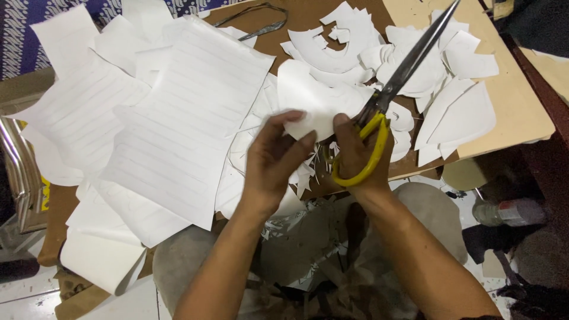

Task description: The person sits cross-legged on the floor and uses yellow-handled scissors to cut curved shapes from white paper sheets. They hold each sheet with the left hand, cut along the outline, and place the finished pieces on a nearby table, accumulating a pile of cutouts.

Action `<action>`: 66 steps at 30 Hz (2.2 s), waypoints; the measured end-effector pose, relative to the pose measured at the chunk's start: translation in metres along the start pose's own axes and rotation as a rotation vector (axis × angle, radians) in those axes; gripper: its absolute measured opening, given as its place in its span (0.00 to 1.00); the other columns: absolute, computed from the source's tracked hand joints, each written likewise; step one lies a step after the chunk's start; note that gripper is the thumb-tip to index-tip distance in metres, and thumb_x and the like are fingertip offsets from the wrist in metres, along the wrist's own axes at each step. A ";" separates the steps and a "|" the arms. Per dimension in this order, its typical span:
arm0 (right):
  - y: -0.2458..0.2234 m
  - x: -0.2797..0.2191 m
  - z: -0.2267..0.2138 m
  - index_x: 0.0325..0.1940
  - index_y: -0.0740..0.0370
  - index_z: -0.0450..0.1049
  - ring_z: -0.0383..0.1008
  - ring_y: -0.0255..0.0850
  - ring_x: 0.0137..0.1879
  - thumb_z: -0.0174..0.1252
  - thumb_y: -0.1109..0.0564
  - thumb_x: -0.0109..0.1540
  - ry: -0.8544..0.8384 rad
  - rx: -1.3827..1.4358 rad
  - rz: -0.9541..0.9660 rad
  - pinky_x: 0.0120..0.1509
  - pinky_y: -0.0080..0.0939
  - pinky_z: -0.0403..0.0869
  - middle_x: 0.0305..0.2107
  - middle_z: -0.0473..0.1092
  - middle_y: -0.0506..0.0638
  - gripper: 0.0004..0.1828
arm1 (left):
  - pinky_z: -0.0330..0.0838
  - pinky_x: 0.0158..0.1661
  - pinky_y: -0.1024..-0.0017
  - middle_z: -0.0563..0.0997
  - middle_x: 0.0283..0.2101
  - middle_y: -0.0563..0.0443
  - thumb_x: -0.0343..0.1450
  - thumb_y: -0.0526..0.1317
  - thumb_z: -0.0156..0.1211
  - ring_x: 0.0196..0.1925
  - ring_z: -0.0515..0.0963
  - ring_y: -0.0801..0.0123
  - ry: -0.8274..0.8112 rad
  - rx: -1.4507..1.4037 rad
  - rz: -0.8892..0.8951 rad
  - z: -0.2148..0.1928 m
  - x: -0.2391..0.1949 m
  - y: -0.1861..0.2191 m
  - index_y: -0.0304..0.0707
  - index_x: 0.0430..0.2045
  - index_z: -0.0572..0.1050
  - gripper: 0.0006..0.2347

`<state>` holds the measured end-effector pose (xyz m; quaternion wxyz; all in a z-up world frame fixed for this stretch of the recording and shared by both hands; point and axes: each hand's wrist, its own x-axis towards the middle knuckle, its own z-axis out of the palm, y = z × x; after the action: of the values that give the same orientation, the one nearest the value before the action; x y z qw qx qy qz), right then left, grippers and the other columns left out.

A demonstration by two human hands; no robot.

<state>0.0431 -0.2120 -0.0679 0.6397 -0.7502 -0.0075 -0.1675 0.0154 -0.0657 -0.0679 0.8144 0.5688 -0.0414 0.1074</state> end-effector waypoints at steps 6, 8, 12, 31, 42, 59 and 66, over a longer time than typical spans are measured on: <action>-0.031 -0.016 0.019 0.34 0.71 0.67 0.74 0.50 0.30 0.54 0.52 0.67 -0.168 0.070 0.052 0.40 0.45 0.72 0.18 0.70 0.60 0.17 | 0.80 0.40 0.72 0.83 0.37 0.48 0.70 0.34 0.70 0.38 0.81 0.76 0.182 0.277 0.147 0.013 0.001 0.016 0.39 0.50 0.79 0.14; -0.027 -0.021 0.027 0.34 0.80 0.66 0.74 0.57 0.32 0.53 0.51 0.67 -0.195 0.084 0.080 0.45 0.47 0.72 0.18 0.70 0.67 0.23 | 0.81 0.45 0.69 0.85 0.43 0.49 0.68 0.34 0.74 0.44 0.84 0.73 0.338 0.429 0.240 0.004 0.007 0.021 0.42 0.46 0.81 0.13; 0.036 -0.028 0.043 0.45 0.68 0.70 0.74 0.40 0.31 0.53 0.40 0.67 -0.438 0.524 0.125 0.42 0.39 0.76 0.21 0.67 0.51 0.25 | 0.87 0.44 0.65 0.75 0.44 0.48 0.69 0.33 0.72 0.41 0.82 0.70 0.521 0.248 0.338 -0.012 0.013 0.038 0.34 0.43 0.76 0.12; 0.026 -0.028 0.048 0.59 0.74 0.68 0.72 0.36 0.31 0.53 0.37 0.67 -0.837 0.714 0.221 0.33 0.27 0.73 0.26 0.71 0.57 0.35 | 0.87 0.47 0.55 0.66 0.43 0.52 0.74 0.34 0.64 0.42 0.83 0.67 0.534 0.143 0.452 -0.009 0.018 0.032 0.38 0.42 0.65 0.11; -0.005 -0.025 0.039 0.37 0.70 0.77 0.66 0.40 0.21 0.52 0.44 0.66 -0.558 0.625 0.617 0.27 0.33 0.67 0.17 0.68 0.54 0.23 | 0.87 0.47 0.60 0.67 0.41 0.53 0.73 0.33 0.64 0.39 0.83 0.72 0.487 0.137 0.363 -0.001 0.008 0.030 0.38 0.40 0.65 0.11; -0.003 -0.014 0.009 0.31 0.58 0.72 0.66 0.38 0.16 0.52 0.45 0.65 -0.657 0.050 -0.085 0.24 0.32 0.65 0.11 0.64 0.48 0.17 | 0.90 0.43 0.52 0.63 0.46 0.49 0.70 0.32 0.69 0.41 0.80 0.66 0.485 0.105 0.410 -0.010 0.010 0.064 0.34 0.42 0.65 0.15; -0.027 -0.015 0.000 0.32 0.57 0.65 0.61 0.34 0.26 0.48 0.37 0.64 -0.760 -0.169 0.202 0.28 0.38 0.72 0.18 0.61 0.44 0.21 | 0.71 0.53 0.69 0.64 0.61 0.53 0.70 0.34 0.68 0.42 0.67 0.74 0.564 0.229 0.396 -0.012 0.010 0.062 0.44 0.54 0.64 0.21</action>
<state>0.0230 -0.2044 -0.0457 0.5408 -0.8055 -0.1559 0.1853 0.0111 -0.0330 -0.0131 0.6882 0.5851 0.0879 0.4198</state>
